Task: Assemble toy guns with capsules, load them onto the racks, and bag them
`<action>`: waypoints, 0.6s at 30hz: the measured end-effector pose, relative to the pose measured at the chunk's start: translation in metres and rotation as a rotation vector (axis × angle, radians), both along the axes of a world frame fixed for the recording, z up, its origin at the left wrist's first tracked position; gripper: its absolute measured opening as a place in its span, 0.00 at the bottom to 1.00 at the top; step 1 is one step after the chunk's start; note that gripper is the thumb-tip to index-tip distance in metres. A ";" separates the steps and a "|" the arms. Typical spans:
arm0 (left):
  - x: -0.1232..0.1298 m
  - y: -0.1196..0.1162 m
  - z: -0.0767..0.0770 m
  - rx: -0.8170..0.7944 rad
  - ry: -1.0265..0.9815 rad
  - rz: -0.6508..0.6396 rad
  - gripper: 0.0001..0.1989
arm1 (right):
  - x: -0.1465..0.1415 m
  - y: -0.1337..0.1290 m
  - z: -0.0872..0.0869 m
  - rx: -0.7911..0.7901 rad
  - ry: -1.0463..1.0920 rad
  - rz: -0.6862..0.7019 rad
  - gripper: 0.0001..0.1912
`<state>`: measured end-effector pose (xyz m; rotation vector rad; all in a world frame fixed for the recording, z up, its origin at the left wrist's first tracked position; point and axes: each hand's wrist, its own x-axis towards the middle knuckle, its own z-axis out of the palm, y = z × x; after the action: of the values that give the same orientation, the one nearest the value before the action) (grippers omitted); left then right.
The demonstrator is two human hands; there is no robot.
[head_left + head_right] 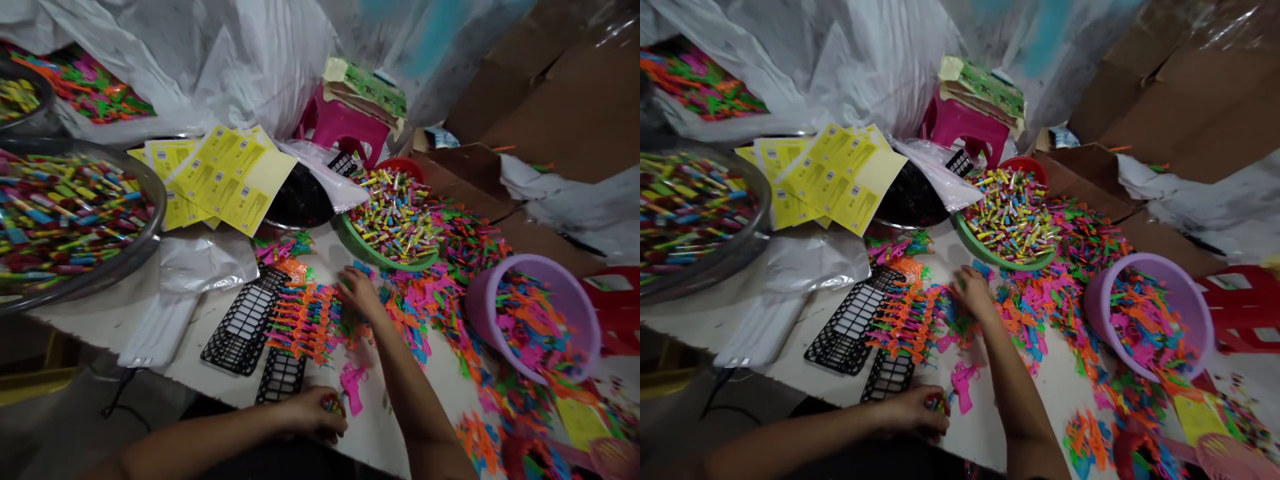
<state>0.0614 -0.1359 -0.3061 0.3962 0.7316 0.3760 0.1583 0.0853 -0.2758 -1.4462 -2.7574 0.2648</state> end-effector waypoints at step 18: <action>-0.001 0.003 0.001 0.020 -0.037 -0.094 0.21 | 0.060 -0.021 -0.004 -0.086 -0.040 0.335 0.15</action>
<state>0.0604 -0.1329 -0.3047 0.4401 0.6707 0.3021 0.2180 0.0644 -0.2802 -1.0038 -3.0466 0.3661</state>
